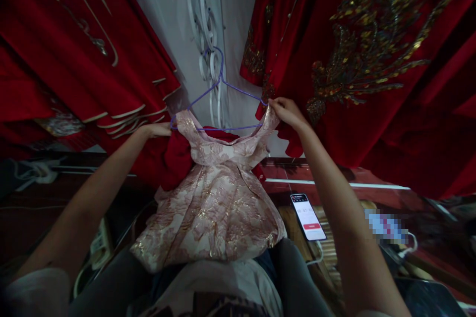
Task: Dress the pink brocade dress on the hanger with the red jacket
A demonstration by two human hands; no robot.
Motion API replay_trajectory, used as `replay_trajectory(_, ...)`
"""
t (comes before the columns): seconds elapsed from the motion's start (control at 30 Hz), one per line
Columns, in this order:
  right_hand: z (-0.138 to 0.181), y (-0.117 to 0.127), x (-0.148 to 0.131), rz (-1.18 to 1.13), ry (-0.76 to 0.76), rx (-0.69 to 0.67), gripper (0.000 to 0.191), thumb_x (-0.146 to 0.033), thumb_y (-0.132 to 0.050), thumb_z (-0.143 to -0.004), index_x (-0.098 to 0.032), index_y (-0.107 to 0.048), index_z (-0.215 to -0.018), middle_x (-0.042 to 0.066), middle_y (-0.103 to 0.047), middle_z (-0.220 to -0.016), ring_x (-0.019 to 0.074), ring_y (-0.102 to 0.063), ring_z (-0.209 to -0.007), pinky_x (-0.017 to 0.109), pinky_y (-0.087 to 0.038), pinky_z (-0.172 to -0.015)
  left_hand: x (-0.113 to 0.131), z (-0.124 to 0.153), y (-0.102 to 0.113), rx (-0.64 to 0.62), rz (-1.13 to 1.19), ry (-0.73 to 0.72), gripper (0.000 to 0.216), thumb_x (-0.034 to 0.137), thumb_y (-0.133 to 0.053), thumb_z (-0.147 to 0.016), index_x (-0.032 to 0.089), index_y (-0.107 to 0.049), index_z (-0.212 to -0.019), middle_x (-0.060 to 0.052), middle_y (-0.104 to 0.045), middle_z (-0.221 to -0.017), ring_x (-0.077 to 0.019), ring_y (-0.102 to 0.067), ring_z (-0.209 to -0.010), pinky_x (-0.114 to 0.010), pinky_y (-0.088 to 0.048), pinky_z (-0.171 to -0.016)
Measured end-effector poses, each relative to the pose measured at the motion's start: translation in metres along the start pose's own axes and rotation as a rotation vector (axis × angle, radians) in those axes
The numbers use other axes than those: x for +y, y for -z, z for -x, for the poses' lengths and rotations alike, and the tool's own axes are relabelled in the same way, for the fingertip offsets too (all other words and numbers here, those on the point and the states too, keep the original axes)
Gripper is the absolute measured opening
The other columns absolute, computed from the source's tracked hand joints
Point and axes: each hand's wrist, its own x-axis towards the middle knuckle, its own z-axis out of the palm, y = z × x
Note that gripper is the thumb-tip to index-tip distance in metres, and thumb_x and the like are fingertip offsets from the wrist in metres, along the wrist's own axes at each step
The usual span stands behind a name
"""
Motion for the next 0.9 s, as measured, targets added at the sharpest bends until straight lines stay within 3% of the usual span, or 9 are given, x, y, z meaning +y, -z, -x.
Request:
replay_trajectory(0.07, 0.002, -0.003, 0.002, -0.042, 0.005, 0.003, 0.032, -0.047, -0.051, -0.084, -0.018, -0.064, -0.081, 0.004, -0.065, -0.076, 0.0161, -0.056, -0.066, 0.027, -0.045, -0.061, 0.008, -0.003, 0.000, -0.051, 0.119, 0.015, 0.058, 0.021, -0.067, -0.057, 0.019, -0.064, -0.115, -0.010, -0.071, -0.101, -0.0194, -0.067, -0.081, -0.034, -0.055, -0.075)
replay_trajectory(0.2, 0.006, -0.008, 0.006, -0.073, 0.028, 0.014, 0.023, -0.037, -0.053, -0.083, -0.019, -0.066, -0.089, 0.006, -0.069, -0.088, 0.0187, -0.061, -0.076, 0.031, -0.050, -0.070, 0.026, -0.009, -0.002, 0.120, 0.294, -0.061, 0.048, 0.030, -0.053, -0.076, 0.015, -0.061, -0.121, -0.014, -0.067, -0.111, -0.0175, -0.065, -0.086, -0.034, -0.053, -0.080)
replay_trajectory(0.27, 0.007, -0.009, 0.010, -0.086, 0.057, 0.028, 0.022, -0.036, -0.056, -0.082, -0.019, -0.067, -0.089, 0.006, -0.070, -0.089, 0.0188, -0.062, -0.078, 0.031, -0.051, -0.073, 0.030, -0.013, -0.006, 0.160, 0.264, -0.078, 0.046, 0.041, -0.054, -0.080, 0.013, -0.065, -0.115, -0.013, -0.069, -0.105, -0.0178, -0.064, -0.082, -0.032, -0.052, -0.075)
replay_trajectory(0.43, 0.001, -0.012, 0.021, -0.111, 0.086, 0.139, 0.023, -0.035, -0.058, -0.083, -0.017, -0.068, -0.093, 0.007, -0.071, -0.095, 0.0189, -0.065, -0.086, 0.030, -0.052, -0.077, 0.023, -0.024, -0.014, 0.234, 0.105, -0.134, 0.061, 0.064, -0.066, -0.067, 0.011, -0.070, -0.097, -0.006, -0.069, -0.083, -0.0158, -0.060, -0.072, -0.026, -0.047, -0.068)
replay_trajectory(0.57, -0.003, -0.016, 0.033, -0.097, 0.006, 0.246, 0.020, -0.028, -0.056, -0.084, -0.013, -0.068, -0.091, 0.012, -0.072, -0.096, 0.0204, -0.067, -0.086, 0.033, -0.053, -0.078, 0.009, -0.025, -0.012, 0.486, 0.083, -0.208, 0.054, 0.062, -0.058, -0.075, 0.012, -0.069, -0.089, -0.004, -0.066, -0.074, -0.0136, -0.057, -0.068, -0.023, -0.043, -0.062)
replay_trajectory(0.67, 0.006, -0.016, 0.041, 0.005, -0.057, 0.348, 0.021, -0.024, -0.055, -0.084, -0.010, -0.068, -0.091, 0.015, -0.072, -0.095, 0.0226, -0.069, -0.085, 0.034, -0.053, -0.078, -0.004, -0.015, -0.006, 0.578, -0.010, -0.116, 0.044, 0.055, -0.057, -0.078, 0.012, -0.068, -0.080, -0.003, -0.063, -0.065, -0.0133, -0.055, -0.065, -0.022, -0.042, -0.060)
replay_trajectory(0.8, 0.027, -0.017, 0.048, 0.156, -0.148, 0.328, 0.023, -0.021, -0.053, -0.083, -0.010, -0.071, -0.093, 0.016, -0.072, -0.093, 0.0245, -0.070, -0.084, 0.033, -0.052, -0.076, -0.017, 0.005, -0.001, 0.469, -0.204, 0.043, 0.037, 0.049, -0.060, -0.074, 0.014, -0.067, -0.066, -0.002, -0.058, -0.051, -0.0155, -0.054, -0.060, -0.022, -0.039, -0.055)
replay_trajectory(0.9, 0.041, -0.018, 0.056, 0.210, -0.226, 0.153, 0.020, -0.018, -0.054, -0.080, -0.012, -0.073, -0.083, 0.011, -0.073, -0.076, 0.0215, -0.069, -0.069, 0.028, -0.050, -0.064, -0.015, 0.017, -0.007, 0.269, -0.295, 0.048, 0.035, 0.049, -0.062, -0.071, 0.016, -0.068, -0.064, -0.001, -0.057, -0.048, -0.0166, -0.055, -0.058, -0.023, -0.039, -0.053)
